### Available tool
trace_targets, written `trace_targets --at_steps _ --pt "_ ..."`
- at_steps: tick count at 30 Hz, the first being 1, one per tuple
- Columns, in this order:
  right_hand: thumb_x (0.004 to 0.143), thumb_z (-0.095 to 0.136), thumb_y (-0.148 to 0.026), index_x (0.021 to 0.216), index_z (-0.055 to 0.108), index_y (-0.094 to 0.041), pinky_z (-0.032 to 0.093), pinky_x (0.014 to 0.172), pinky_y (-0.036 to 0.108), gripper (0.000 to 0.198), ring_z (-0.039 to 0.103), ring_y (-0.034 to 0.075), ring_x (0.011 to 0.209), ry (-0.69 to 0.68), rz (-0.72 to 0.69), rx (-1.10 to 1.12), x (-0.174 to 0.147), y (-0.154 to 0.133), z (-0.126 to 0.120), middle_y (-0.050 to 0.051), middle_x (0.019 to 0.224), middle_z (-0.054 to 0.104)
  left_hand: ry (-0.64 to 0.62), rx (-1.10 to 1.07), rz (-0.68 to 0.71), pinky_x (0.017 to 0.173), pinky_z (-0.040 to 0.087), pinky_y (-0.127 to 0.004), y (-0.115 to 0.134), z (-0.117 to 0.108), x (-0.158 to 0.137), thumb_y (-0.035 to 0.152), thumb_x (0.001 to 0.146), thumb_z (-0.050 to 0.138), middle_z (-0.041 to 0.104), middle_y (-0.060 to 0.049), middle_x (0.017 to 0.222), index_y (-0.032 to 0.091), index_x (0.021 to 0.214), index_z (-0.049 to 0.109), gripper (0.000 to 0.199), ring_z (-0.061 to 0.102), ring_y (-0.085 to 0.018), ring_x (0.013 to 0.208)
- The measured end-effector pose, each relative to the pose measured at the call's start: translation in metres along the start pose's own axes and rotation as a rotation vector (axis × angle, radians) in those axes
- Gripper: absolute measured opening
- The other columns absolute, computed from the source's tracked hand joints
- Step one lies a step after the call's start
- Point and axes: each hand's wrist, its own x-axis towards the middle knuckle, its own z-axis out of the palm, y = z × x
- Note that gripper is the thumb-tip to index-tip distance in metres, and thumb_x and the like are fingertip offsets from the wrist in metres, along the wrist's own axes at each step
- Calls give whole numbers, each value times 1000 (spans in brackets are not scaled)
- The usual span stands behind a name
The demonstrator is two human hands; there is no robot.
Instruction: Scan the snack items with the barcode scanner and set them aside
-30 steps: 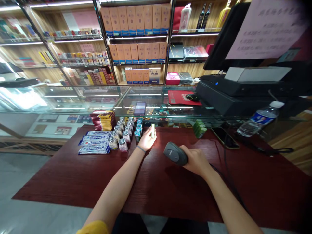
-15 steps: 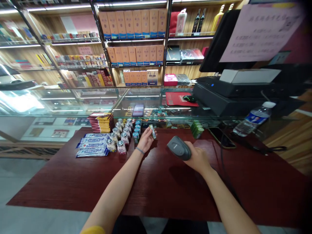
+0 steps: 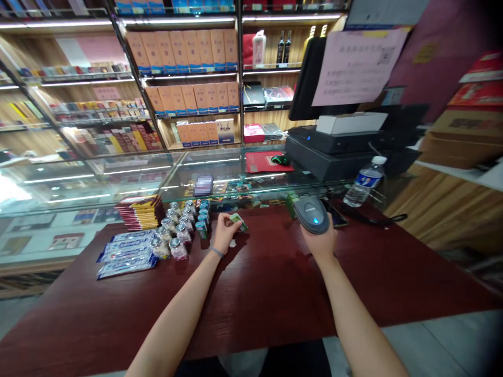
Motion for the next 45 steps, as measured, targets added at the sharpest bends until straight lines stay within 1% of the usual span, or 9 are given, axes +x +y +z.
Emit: trace_targets --at_steps 5,11,14,17,21,25,31,38,45 --pt "76 70 -46 107 59 -17 54 63 35 44 72 28 70 47 111 80 7 11 -5 13 83 74 -41 155 94 64 46 -23 -3 27 -2 33 68 84 58 5 77 22 89 47 43 58 -11 66" --pt "74 71 -42 108 57 -16 55 70 35 45 72 29 80 163 169 128 16 27 -14 15 89 73 -142 269 159 69 44 -25 -14 90 -3 25 69 81 59 4 78 22 87 52 34 57 -14 72" --pt "74 72 -42 109 57 -16 55 69 35 46 72 28 78 210 216 134 19 32 -17 14 89 73 -146 317 201 72 44 -27 -24 126 -2 20 69 80 59 3 79 22 86 53 32 58 -15 74" --pt "74 72 -42 108 58 -16 55 69 35 45 72 29 81 275 212 149 21 36 -17 14 89 73 -124 370 237 75 45 -27 -37 158 -1 19 70 81 60 2 81 21 86 54 31 58 -15 76" --pt "74 72 -41 107 59 -17 56 71 36 43 72 29 84 326 187 163 21 40 -15 13 88 73 -67 401 235 73 45 -27 -56 187 2 16 70 80 59 2 79 19 85 54 31 57 -14 73" --pt "75 71 -42 108 59 -18 56 71 36 42 72 28 82 325 197 162 21 43 -13 12 89 73 -16 425 257 74 46 -28 -70 200 5 13 70 80 58 1 81 19 85 56 28 57 -14 73" --pt "76 71 -42 117 58 -18 57 71 37 50 72 28 84 292 217 183 20 44 -13 13 96 74 11 485 329 76 48 -30 -73 212 9 11 70 80 55 -1 86 18 85 56 29 56 -15 78" --pt "75 72 -40 109 58 -19 57 72 38 43 71 29 86 298 203 184 20 42 -14 12 91 73 41 519 318 81 49 -33 -83 221 10 11 73 79 55 -2 89 18 89 54 30 57 -17 84" --pt "76 70 -41 106 57 -19 57 69 38 39 72 29 82 284 210 152 21 42 -15 12 87 73 74 535 317 83 49 -35 -88 224 12 14 75 77 54 -3 92 19 92 53 30 57 -19 87"
